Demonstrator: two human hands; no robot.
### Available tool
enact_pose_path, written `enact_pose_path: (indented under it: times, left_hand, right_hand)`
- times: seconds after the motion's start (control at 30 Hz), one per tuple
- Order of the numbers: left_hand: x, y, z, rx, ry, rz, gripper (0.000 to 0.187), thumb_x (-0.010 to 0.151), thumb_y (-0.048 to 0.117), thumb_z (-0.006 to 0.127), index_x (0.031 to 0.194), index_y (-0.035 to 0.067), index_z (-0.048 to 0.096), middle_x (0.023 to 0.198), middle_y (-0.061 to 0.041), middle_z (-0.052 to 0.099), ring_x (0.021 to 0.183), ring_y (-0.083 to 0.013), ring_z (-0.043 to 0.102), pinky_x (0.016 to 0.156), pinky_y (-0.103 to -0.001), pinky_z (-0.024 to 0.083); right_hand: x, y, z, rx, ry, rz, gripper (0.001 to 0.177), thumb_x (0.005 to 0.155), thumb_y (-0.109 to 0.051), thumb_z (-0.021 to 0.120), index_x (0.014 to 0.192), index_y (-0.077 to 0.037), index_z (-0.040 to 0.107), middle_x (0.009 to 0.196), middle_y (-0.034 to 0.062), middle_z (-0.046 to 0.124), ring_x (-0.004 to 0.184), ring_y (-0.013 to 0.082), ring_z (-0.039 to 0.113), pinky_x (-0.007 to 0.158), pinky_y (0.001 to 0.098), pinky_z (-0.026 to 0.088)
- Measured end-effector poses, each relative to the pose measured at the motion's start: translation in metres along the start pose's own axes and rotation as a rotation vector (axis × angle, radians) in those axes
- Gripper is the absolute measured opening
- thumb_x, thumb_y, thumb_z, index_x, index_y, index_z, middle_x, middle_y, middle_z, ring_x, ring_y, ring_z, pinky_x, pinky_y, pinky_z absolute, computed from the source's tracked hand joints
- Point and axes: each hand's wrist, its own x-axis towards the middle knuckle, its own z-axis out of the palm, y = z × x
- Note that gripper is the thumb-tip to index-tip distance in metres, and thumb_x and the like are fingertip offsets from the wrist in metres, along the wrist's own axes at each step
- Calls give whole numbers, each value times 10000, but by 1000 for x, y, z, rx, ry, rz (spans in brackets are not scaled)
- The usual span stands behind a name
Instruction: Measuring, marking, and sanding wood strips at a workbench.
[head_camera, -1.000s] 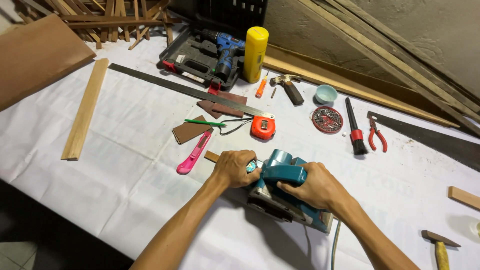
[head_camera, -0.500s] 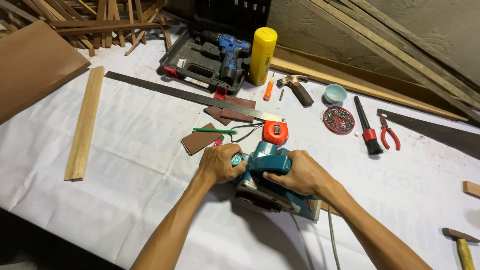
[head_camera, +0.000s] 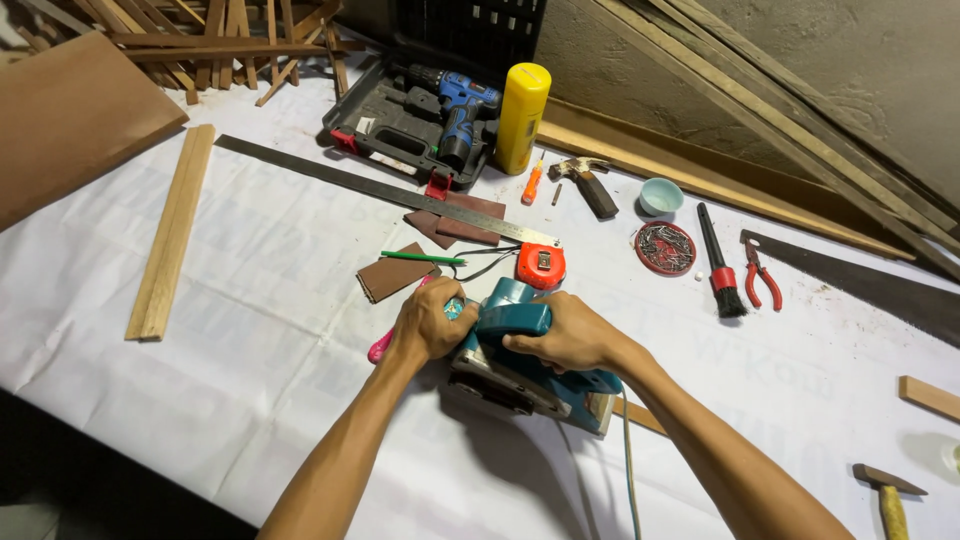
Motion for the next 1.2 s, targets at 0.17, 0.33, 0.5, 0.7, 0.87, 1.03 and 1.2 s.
enact_pose_path:
  times: [0.17,0.33,0.5,0.7,0.87,1.03,1.2]
  left_hand:
    - [-5,15,13,2,22,12,339,781,341,682,778,2,665,842,-182,676,821,-357,657,736,-458,515]
    - [-13,35,37,2,16,39,343,796,337,676,785,-5,658,846,-186,672,822,-363,658,740,-455,522]
    - [-21,75,66,15,-37,-44,331,792,349,665,784,17,662,844,-155,677,814,-341,658,724,-456,520]
    - [-33,128,119,7,-87,-32,348,797,361,652,755,15,656,800,-139,650,796,-307,637,710,-445,514]
    - [-42,172,176,-39,-81,29,338,791,352,658,741,18,656,792,-143,645,787,-307,628,703,-450,507]
    - [-47,208,217,-31,-141,2,335,781,355,657,720,25,648,758,-138,630,740,-286,615,669,-449,504]
    - [-51,209,221,-77,-128,60,348,771,358,670,704,18,647,745,-134,642,759,-276,616,688,-435,508]
  right_hand:
    - [-8,19,-4,-33,0,-29,359,845,-337,772,870,19,725,556,69,648,449,162,617,440,334,521]
    - [-32,38,-12,-33,14,26,361,841,-342,783,869,13,723,551,73,641,451,169,611,434,341,512]
    - [-66,68,-28,-61,42,43,391,824,-362,788,826,25,729,555,84,661,451,175,620,448,346,514]
    - [-115,125,-51,-89,47,41,362,825,-359,768,839,1,745,555,79,666,444,180,622,448,338,521]
    - [-165,169,-73,-65,68,118,332,812,-347,773,848,-18,750,531,67,644,433,171,603,436,336,512]
    - [-202,209,-89,-24,79,185,347,814,-345,777,820,0,746,519,66,628,424,166,601,430,332,506]
    - [-203,222,-86,-125,113,210,366,787,-398,789,825,-34,780,559,80,687,450,196,640,465,338,532]
